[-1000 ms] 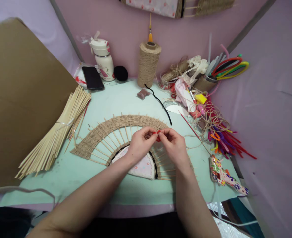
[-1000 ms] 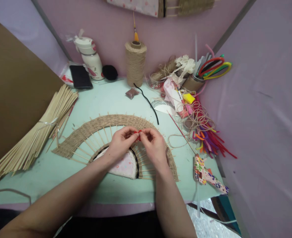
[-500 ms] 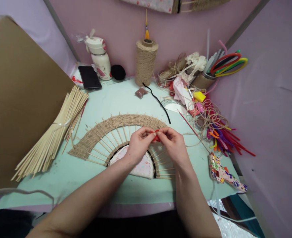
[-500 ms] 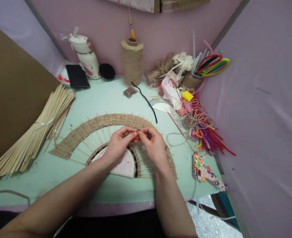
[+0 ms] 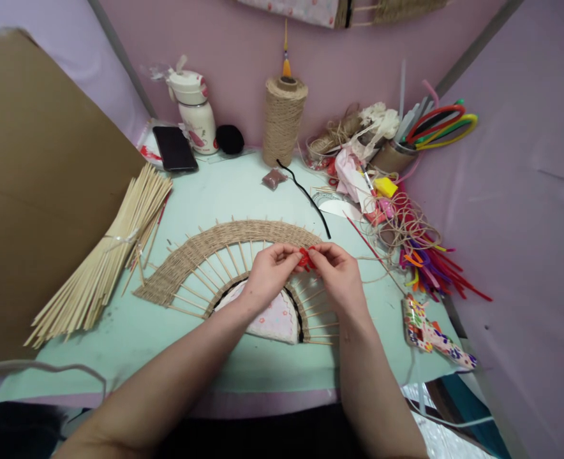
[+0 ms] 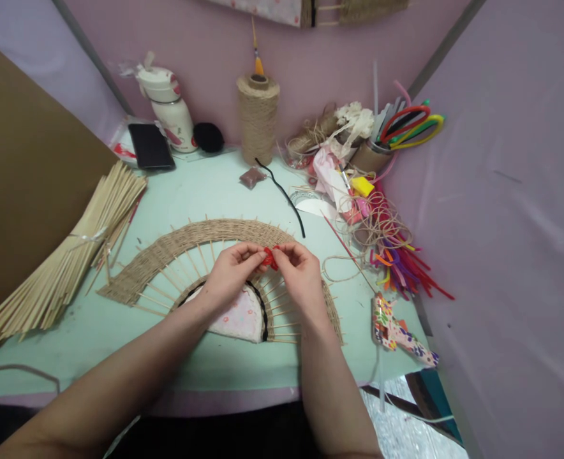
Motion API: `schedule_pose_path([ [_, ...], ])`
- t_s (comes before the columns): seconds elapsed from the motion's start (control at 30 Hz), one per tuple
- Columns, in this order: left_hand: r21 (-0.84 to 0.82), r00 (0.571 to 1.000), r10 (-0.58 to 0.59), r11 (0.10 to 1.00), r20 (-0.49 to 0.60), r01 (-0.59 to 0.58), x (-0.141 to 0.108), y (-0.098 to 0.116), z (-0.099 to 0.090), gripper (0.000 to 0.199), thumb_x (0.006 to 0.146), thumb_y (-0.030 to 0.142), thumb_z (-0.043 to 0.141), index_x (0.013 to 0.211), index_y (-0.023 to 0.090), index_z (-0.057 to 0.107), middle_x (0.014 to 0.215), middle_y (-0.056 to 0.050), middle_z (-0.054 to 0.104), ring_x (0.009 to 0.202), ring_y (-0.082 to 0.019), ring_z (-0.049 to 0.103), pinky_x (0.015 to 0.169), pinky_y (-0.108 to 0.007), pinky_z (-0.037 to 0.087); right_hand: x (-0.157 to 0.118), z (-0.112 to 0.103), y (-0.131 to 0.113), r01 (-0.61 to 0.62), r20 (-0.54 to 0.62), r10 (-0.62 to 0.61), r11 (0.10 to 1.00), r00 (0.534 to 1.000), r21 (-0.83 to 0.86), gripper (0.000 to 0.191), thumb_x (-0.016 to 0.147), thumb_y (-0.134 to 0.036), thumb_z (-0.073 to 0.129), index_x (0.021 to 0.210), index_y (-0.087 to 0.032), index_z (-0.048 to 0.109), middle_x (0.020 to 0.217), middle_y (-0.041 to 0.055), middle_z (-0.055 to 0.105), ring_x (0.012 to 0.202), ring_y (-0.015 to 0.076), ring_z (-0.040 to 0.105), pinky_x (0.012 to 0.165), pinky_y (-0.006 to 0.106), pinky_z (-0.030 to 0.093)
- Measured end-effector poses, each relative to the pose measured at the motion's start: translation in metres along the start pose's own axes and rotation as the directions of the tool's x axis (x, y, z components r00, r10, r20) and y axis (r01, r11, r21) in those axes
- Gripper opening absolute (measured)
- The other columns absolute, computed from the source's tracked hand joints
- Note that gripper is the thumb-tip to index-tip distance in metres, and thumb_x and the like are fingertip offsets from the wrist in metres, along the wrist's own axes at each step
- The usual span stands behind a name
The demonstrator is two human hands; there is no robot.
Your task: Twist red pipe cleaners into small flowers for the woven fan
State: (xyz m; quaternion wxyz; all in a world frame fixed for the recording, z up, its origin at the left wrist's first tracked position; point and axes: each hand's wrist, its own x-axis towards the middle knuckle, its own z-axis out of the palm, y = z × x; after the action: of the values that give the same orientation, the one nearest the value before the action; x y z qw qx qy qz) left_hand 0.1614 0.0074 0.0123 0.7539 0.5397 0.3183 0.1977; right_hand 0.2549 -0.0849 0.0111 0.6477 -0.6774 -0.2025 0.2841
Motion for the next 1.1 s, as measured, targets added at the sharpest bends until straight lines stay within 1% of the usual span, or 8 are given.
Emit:
schedule_pose_path([
  [0.13, 0.079, 0.999, 0.035, 0.996, 0.008, -0.035, 0.000, 0.000, -0.002, 0.015, 0.076, 0.029, 0.063, 0.076, 0.014, 0.064, 0.070, -0.001, 0.065, 0.064, -0.011, 0.061, 0.064, -0.024, 0.048, 0.001, -0.002, 0.003, 0.006, 0.085, -0.006, 1.000, 0.996, -0.002, 0.015, 0.075, -0.033, 0.068, 0.075, -0.018, 0.065, 0.069, -0.0011, 0.065, 0.063, 0.0124, 0.056, 0.062, 0.024, 0.044],
  [0.33, 0.274, 0.989, 0.145, 0.950, 0.039, -0.150, 0.001, -0.004, -0.007, 0.016, 0.079, 0.031, 0.061, 0.078, 0.016, 0.066, 0.072, -0.002, 0.066, 0.066, -0.012, 0.058, 0.060, -0.023, 0.045, 0.003, -0.004, 0.006, 0.018, 0.107, -0.006, 0.993, 0.994, -0.115, 0.018, 0.074, -0.035, 0.068, 0.073, -0.018, 0.062, 0.065, -0.0023, 0.060, 0.058, 0.0117, 0.051, 0.056, 0.024, 0.040],
  [0.53, 0.040, 0.998, 0.055, 0.998, 0.005, -0.055, 0.003, -0.001, -0.005, 0.024, 0.069, 0.026, 0.072, 0.089, 0.015, 0.064, 0.077, -0.002, 0.068, 0.071, -0.014, 0.064, 0.071, -0.027, 0.051, 0.001, 0.003, 0.001, 0.048, -0.118, -0.049, 0.999, 0.992, -0.016, 0.018, 0.075, -0.036, 0.066, 0.075, -0.018, 0.061, 0.065, -0.0024, 0.061, 0.055, 0.0114, 0.050, 0.055, 0.025, 0.041],
  [0.63, 0.182, 0.981, 0.192, 0.965, 0.001, -0.189, 0.000, -0.002, -0.005, 0.015, 0.070, 0.021, 0.072, 0.084, 0.017, 0.068, 0.082, -0.003, 0.071, 0.078, -0.015, 0.065, 0.076, -0.028, 0.050, 0.000, 0.006, 0.001, 0.043, -0.114, -0.041, 0.999, 0.993, 0.010, 0.017, 0.074, -0.034, 0.068, 0.074, -0.018, 0.061, 0.064, -0.0026, 0.061, 0.056, 0.0114, 0.051, 0.055, 0.025, 0.042],
  [0.8, 0.498, 0.909, 0.410, 0.774, 0.077, -0.391, -0.007, -0.002, -0.007, 0.009, 0.080, 0.023, 0.064, 0.080, 0.022, 0.073, 0.082, -0.002, 0.073, 0.079, -0.016, 0.064, 0.078, -0.029, 0.047, 0.000, 0.006, 0.007, 0.056, -0.063, -0.056, 0.998, 0.996, 0.007, 0.016, 0.075, -0.033, 0.068, 0.074, -0.019, 0.062, 0.065, -0.0026, 0.062, 0.058, 0.0118, 0.054, 0.057, 0.025, 0.043],
  [0.9, 0.466, 0.937, 0.342, 0.820, 0.065, -0.332, -0.007, -0.001, -0.008, 0.008, 0.079, 0.025, 0.065, 0.081, 0.021, 0.072, 0.083, -0.003, 0.073, 0.079, -0.017, 0.065, 0.078, -0.030, 0.047, 0.001, 0.003, 0.008, 0.051, -0.046, -0.052, 0.999, 0.998, -0.016, 0.016, 0.075, -0.034, 0.068, 0.075, -0.019, 0.063, 0.068, -0.0013, 0.064, 0.060, 0.0125, 0.055, 0.059, 0.025, 0.043],
  [1.0, 0.258, 0.990, 0.127, 0.956, 0.056, -0.137, -0.002, 0.001, -0.009, 0.024, 0.073, 0.028, 0.071, 0.095, 0.018, 0.067, 0.081, -0.004, 0.071, 0.075, -0.017, 0.065, 0.070, -0.028, 0.049, 0.002, -0.003, 0.009, 0.030, 0.010, -0.029, 0.998, 1.000, -0.063, 0.019, 0.076, -0.037, 0.067, 0.078, -0.019, 0.066, 0.071, 0.0003, 0.066, 0.062, 0.0137, 0.056, 0.059, 0.026, 0.044],
  [1.1, 0.149, 0.996, -0.001, 0.989, 0.085, -0.012, 0.003, 0.003, -0.011, 0.031, 0.068, 0.028, 0.074, 0.094, 0.015, 0.064, 0.073, -0.003, 0.068, 0.068, -0.016, 0.064, 0.065, -0.027, 0.049, 0.003, -0.007, 0.009, 0.012, 0.118, 0.003, 0.992, 0.993, -0.127, 0.024, 0.078, -0.042, 0.065, 0.081, -0.019, 0.068, 0.071, 0.0012, 0.067, 0.064, 0.0148, 0.057, 0.060, 0.026, 0.045],
])
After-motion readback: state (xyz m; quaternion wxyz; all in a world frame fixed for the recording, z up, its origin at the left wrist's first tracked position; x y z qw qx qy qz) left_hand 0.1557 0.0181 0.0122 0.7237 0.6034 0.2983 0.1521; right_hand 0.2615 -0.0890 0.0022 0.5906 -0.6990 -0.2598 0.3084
